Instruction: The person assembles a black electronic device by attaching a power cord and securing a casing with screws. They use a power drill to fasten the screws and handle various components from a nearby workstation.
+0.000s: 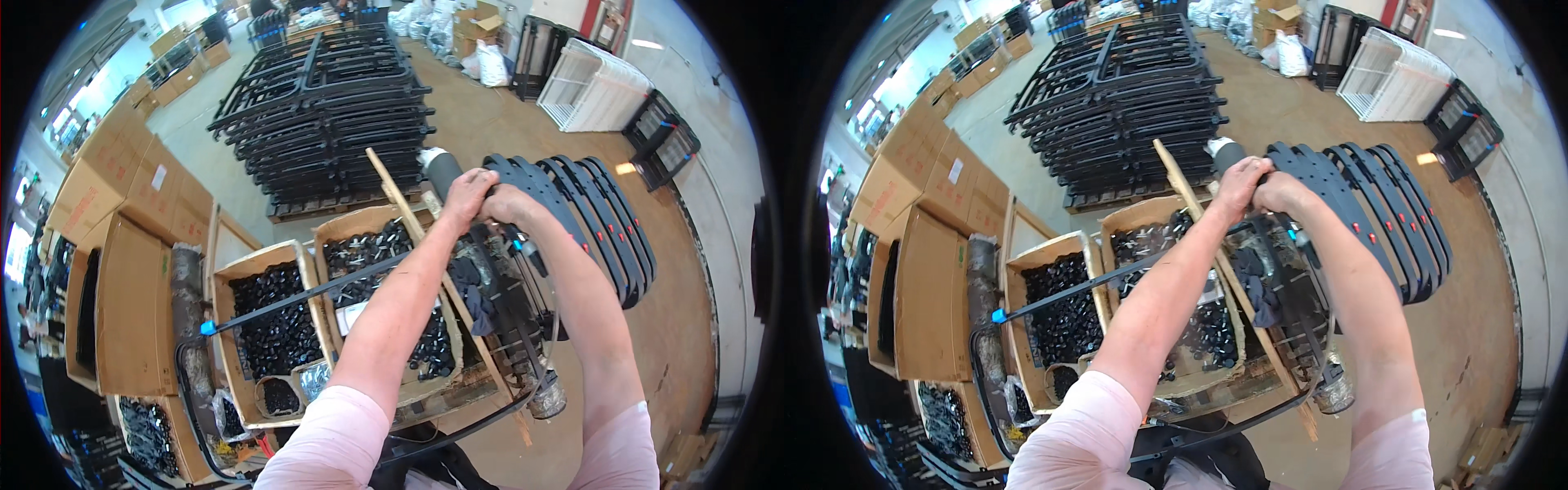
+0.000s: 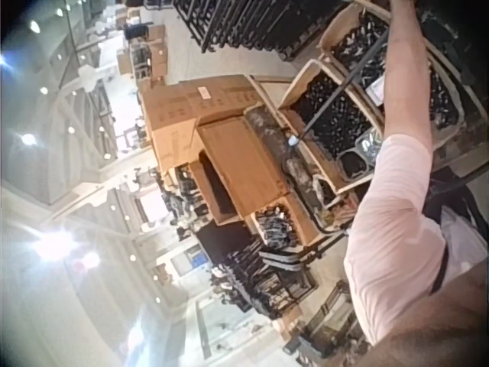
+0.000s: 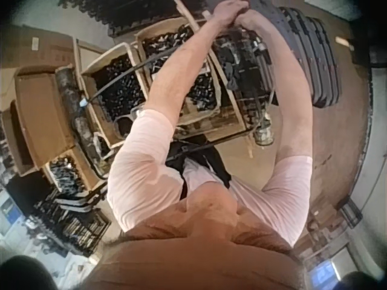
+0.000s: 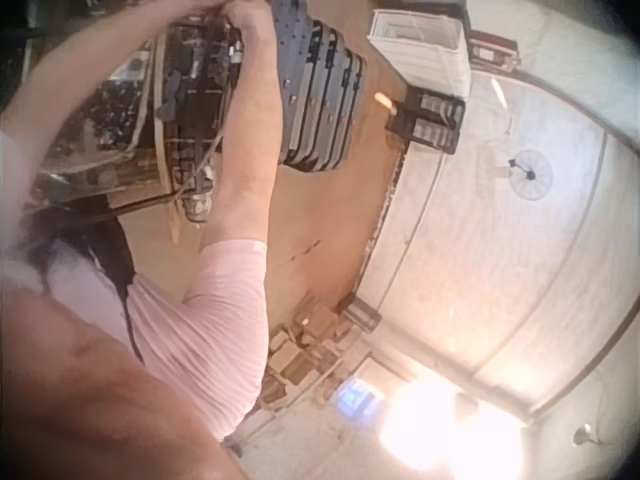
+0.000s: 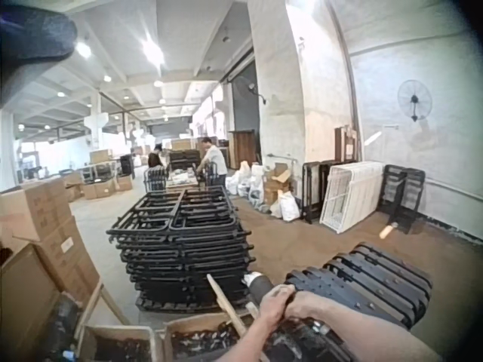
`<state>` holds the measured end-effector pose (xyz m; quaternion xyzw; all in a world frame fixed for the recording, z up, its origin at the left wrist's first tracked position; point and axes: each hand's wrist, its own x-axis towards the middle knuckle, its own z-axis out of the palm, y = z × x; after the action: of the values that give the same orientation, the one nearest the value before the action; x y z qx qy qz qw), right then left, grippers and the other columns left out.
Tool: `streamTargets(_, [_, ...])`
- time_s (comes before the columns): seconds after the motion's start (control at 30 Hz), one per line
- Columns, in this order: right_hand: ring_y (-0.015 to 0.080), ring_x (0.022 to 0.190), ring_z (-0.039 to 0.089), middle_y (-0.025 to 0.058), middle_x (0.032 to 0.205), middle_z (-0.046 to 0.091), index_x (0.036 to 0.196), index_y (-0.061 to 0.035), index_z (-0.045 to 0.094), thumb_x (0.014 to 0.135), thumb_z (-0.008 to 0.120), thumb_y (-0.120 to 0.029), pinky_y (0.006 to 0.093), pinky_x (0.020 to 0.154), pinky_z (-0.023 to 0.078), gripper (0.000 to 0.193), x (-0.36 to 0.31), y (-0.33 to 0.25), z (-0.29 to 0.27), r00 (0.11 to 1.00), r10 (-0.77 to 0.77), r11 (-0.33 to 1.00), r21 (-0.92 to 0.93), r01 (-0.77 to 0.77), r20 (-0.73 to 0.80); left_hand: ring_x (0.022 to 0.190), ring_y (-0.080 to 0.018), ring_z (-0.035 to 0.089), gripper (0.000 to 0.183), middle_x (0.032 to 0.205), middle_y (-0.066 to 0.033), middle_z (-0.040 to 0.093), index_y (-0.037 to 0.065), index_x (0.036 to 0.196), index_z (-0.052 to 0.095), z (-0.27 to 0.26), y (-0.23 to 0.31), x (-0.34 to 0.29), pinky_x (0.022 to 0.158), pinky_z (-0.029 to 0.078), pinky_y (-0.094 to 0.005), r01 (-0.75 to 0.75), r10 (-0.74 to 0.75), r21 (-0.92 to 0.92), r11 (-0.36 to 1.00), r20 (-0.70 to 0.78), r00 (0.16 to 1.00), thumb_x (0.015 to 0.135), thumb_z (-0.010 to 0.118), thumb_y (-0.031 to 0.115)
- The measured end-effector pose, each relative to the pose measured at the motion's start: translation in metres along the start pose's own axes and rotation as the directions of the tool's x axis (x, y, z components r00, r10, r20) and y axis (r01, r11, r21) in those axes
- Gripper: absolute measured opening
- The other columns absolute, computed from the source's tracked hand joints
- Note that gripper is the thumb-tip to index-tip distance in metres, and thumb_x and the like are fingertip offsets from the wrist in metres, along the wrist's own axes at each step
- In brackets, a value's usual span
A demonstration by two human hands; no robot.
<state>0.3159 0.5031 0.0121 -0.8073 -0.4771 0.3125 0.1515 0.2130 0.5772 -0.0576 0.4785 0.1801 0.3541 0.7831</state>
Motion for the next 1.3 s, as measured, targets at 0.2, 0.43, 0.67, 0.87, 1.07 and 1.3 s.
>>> streamTargets(0.2, [0.0224,0.056,0.07,0.013,0.073,0.074,0.083,0.0072,0.072,0.08,0.073,-0.018,0.0372,0.057,0.056,0.026,-0.073,-0.101,0.034,0.993,-0.027,0.988,-0.145,0.044,0.113,0.087,-0.0104,0.059,0.029,0.09,-0.0013,0.067,0.003,0.101,0.073,-0.052,0.049,-0.085,0.079,0.049,-0.0308,-0.042,0.047,0.053,0.998,-0.094,0.994,0.103,0.07,0.032])
streamTargets(0.43, [0.0296,0.076,0.078,0.0165,0.073,0.076,0.081,0.0009,0.077,0.085,0.064,-0.029,0.0428,0.076,0.06,0.033,-0.101,-0.222,0.152,0.951,-0.16,0.932,-0.277,0.234,0.265,0.088,-0.0099,0.06,0.022,0.093,0.0005,0.068,0.006,0.099,0.074,-0.181,0.121,-0.206,0.079,0.05,-0.0305,-0.073,0.101,0.1,0.992,-0.322,0.941,0.104,0.069,0.027])
streamTargets(0.67, [0.0307,0.08,0.079,0.0176,0.075,0.077,0.087,-0.0005,0.08,0.085,0.063,-0.028,0.0429,0.081,0.061,0.033,-0.11,-0.287,0.215,0.949,-0.164,0.915,-0.316,0.249,0.27,0.088,-0.0085,0.059,0.021,0.093,0.002,0.069,0.007,0.098,0.074,-0.252,0.154,-0.255,0.079,0.05,-0.0289,-0.097,0.129,0.109,0.989,-0.344,0.93,0.103,0.071,0.027])
streamTargets(0.87, [0.0297,0.079,0.079,0.0168,0.073,0.077,0.085,0.0009,0.079,0.086,0.063,-0.029,0.0426,0.08,0.061,0.034,-0.116,-0.3,0.231,0.958,-0.125,0.921,-0.33,0.208,0.257,0.089,-0.0089,0.059,0.024,0.093,0.0017,0.068,0.007,0.097,0.073,-0.269,0.145,-0.261,0.082,0.049,-0.0292,-0.104,0.122,0.074,0.992,-0.312,0.942,0.103,0.071,0.029])
streamTargets(1.07, [0.0317,0.081,0.079,0.0187,0.075,0.077,0.089,0.0013,0.078,0.088,0.06,-0.029,0.0449,0.081,0.06,0.035,-0.117,-0.301,0.24,0.962,-0.112,0.923,-0.332,0.193,0.249,0.091,-0.0099,0.06,0.024,0.096,0.0007,0.069,0.006,0.101,0.073,-0.277,0.142,-0.265,0.085,0.05,-0.0299,-0.089,0.118,0.106,0.99,-0.301,0.946,0.104,0.069,0.029])
streamTargets(1.3, [0.033,0.079,0.078,0.021,0.075,0.076,0.091,0.005,0.077,0.087,0.061,-0.03,0.0453,0.08,0.06,0.038,-0.114,-0.293,0.248,0.966,-0.119,0.931,-0.311,0.188,0.228,0.092,-0.011,0.06,0.022,0.099,0.0003,0.067,0.007,0.105,0.071,-0.276,0.138,-0.27,0.086,0.05,-0.0308,-0.061,0.075,0.055,0.997,-0.304,0.95,0.106,0.068,0.029])
